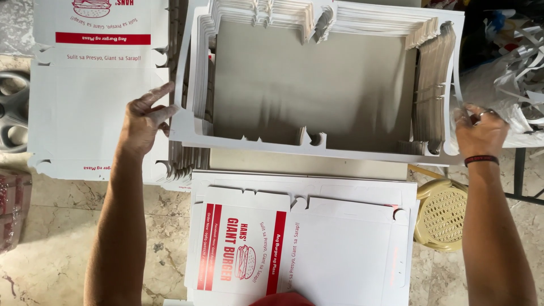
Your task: The person is stripping the excess waste cardboard from pre-cut burger box templates and stacking the finished templates for further processing.
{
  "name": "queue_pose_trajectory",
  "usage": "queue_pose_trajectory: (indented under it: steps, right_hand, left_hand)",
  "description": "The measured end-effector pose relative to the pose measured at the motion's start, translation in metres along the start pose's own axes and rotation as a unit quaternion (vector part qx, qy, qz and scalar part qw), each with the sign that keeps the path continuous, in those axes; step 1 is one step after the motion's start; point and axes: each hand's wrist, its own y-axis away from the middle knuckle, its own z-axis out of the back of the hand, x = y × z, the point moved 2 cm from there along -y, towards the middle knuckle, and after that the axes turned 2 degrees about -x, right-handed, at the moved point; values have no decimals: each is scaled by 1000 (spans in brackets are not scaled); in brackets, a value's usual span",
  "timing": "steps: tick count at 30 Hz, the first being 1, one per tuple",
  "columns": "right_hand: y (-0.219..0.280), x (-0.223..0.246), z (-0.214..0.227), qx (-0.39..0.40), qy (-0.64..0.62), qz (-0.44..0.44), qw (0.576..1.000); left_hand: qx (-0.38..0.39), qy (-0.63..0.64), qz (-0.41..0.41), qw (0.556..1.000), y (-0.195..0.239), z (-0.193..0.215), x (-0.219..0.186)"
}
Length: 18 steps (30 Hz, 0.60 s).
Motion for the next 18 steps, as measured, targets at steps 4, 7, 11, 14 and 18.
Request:
queue_pose_trajectory:
  steps: [4, 7, 11, 14, 18]
  right_hand:
    - [4, 0, -21, 40, 53, -30, 997]
    - [8, -24, -44, -21, 91, 49, 994]
    - [21, -11, -42, -67, 116, 74, 988]
    - [27, 5, -28, -97, 153, 120, 976]
    - [55, 69, -5, 41, 113, 221, 968]
  left_hand:
    - [6, -188, 83, 979, 11, -16, -13]
    - [27, -337, 58, 939, 12, -20, -4]
    - [60, -510, -71, 855, 17, -19, 11]
    - [37, -517, -230, 824, 29, -26, 6]
    - [190, -585, -170, 770, 41, -49, 5]
